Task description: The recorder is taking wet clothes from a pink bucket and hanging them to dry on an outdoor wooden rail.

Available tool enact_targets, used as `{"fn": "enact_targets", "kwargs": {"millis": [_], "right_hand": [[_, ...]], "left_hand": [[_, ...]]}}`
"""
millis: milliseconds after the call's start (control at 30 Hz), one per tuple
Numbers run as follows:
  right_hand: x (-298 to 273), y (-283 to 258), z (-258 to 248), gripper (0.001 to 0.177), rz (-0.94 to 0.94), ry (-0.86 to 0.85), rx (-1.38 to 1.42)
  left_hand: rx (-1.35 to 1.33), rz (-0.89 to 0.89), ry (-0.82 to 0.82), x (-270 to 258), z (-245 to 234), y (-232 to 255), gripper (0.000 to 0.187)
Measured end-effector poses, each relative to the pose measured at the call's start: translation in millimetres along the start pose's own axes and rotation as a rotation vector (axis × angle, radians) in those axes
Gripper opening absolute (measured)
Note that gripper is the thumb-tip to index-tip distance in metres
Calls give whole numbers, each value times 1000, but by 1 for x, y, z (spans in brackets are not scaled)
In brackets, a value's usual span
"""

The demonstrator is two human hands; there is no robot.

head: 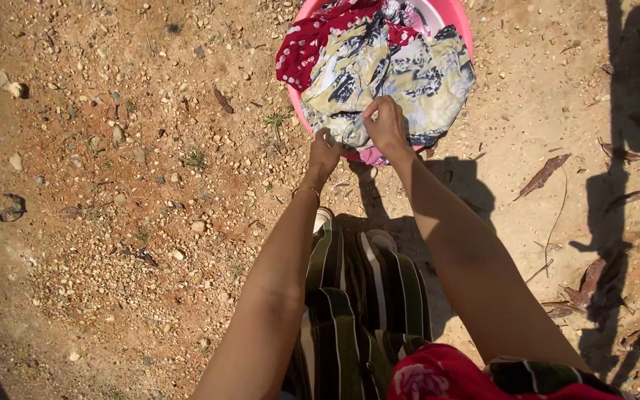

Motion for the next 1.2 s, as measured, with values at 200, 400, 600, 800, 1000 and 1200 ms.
{"fn": "enact_targets", "kwargs": {"millis": [200, 400, 600, 800, 1000, 1200], "right_hand": [[-87, -73, -63, 29, -127, 196, 577], [-237, -163, -161, 22, -279, 76, 723], [-358, -226, -247, 24, -411, -247, 686], [-424, -232, -357, 28, -474, -294, 687], [-440, -184, -444, 49, -109, 15, 868], [-469, -175, -495, 83, -315, -69, 893]], "left_hand": [[-460, -406, -44, -56, -65, 137, 70], [-1097, -540, -118, -108, -139, 253, 92], [-1251, 283, -576, -139, -156, 243, 26], [-1209, 52, -485, -186, -212, 499, 31], [-1154, 50, -448, -232, -220, 619, 38], [-1021, 197, -393, -262, -211, 678, 56]]}}
Point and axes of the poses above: each hand's wrist, its own x-axis towards the middle knuckle, its own z-axis out of the palm, y = z × x, the point moved 3 cm from there along x, towards the middle knuckle, and after that the axes turned 15 degrees about z, right-handed, at the moved point
